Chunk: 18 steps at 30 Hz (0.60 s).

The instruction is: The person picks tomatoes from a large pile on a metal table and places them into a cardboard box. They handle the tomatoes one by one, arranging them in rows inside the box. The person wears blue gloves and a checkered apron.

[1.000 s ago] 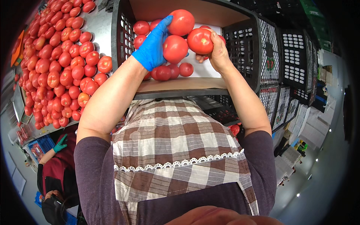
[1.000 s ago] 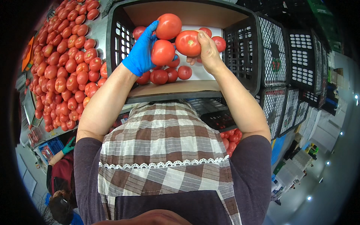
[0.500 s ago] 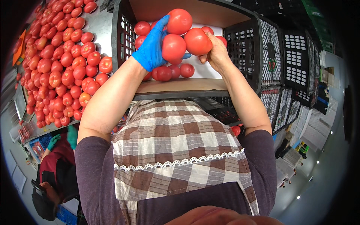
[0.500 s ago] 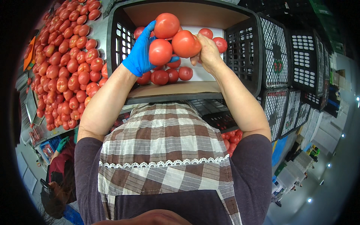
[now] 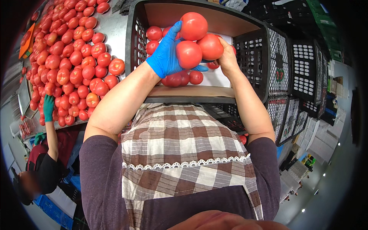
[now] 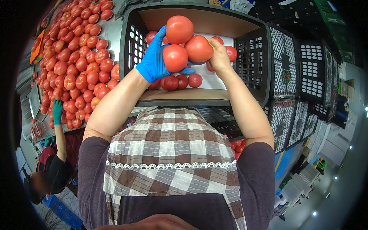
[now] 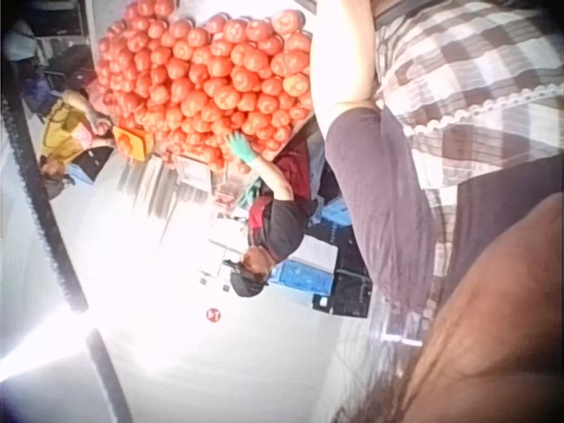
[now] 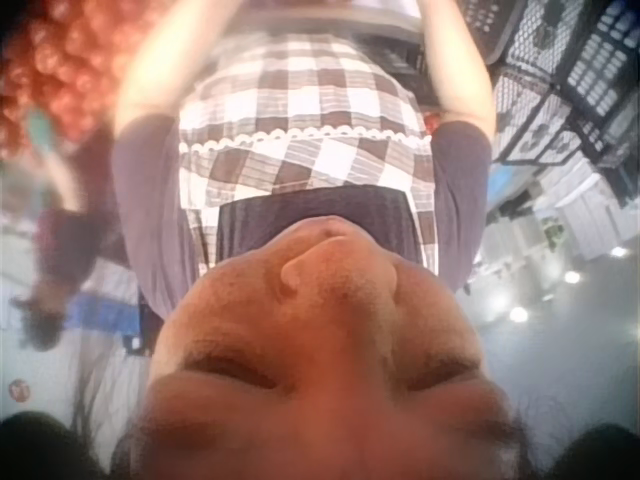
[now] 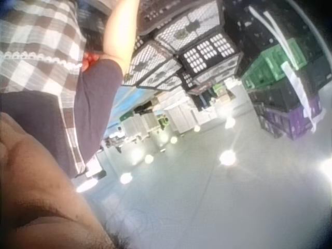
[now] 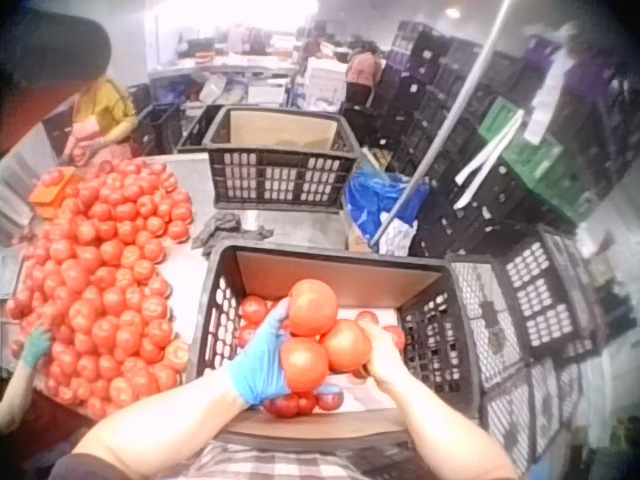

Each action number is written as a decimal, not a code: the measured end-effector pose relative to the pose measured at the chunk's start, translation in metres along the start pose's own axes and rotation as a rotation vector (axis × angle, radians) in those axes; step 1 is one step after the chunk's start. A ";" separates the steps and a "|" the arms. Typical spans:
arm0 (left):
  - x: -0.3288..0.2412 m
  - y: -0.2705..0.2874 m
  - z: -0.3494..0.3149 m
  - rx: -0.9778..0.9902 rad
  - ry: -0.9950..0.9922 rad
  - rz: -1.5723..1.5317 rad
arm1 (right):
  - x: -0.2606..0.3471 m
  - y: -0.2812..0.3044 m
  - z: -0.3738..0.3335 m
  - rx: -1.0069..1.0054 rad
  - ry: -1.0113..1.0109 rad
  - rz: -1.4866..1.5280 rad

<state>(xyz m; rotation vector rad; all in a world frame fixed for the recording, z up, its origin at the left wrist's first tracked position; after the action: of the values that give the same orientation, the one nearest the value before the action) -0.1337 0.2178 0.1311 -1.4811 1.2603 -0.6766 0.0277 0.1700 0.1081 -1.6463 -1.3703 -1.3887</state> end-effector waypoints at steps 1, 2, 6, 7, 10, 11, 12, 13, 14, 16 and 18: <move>0.000 -0.002 0.000 0.010 0.003 0.005 | 0.004 0.003 -0.001 -0.035 0.039 -0.030; -0.001 -0.002 0.001 0.007 0.009 -0.010 | 0.012 0.001 -0.002 -0.029 0.131 0.037; -0.009 -0.006 0.004 0.073 -0.031 -0.060 | 0.040 -0.001 -0.020 0.031 0.375 -0.051; -0.011 -0.008 0.006 0.112 -0.031 -0.073 | 0.049 -0.007 -0.023 0.074 0.465 -0.149; -0.018 -0.007 0.006 0.123 -0.074 0.025 | 0.048 -0.008 -0.021 0.103 0.341 -0.140; -0.022 -0.005 0.006 0.110 -0.098 0.080 | 0.047 -0.010 -0.020 0.101 0.309 -0.053; -0.017 -0.011 0.005 0.193 -0.040 0.020 | 0.045 -0.011 -0.019 0.112 0.251 0.013; -0.014 -0.017 0.003 0.275 0.019 -0.042 | 0.043 -0.015 -0.019 0.139 0.200 0.073; -0.012 -0.016 0.003 0.276 0.057 -0.074 | 0.039 -0.016 -0.019 0.141 0.127 0.129; -0.017 -0.014 0.004 0.247 -0.028 -0.084 | 0.038 -0.020 -0.020 0.128 0.069 0.218; -0.021 -0.011 0.004 0.198 -0.115 -0.024 | 0.037 -0.027 -0.022 0.118 0.016 0.297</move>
<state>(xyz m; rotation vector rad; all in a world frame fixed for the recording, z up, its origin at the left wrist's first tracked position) -0.1326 0.2383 0.1439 -1.3546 1.0579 -0.7007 -0.0074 0.1707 0.1450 -1.6774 -1.1215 -1.1259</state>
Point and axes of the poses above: each hand's wrist, its own z-axis towards the middle knuckle, its own y-axis out of the back of the hand, x = y × z, the point moved 8 cm from there along z, towards the middle knuckle, and after that the axes turned 6 degrees about -z, right-handed, at the moved point
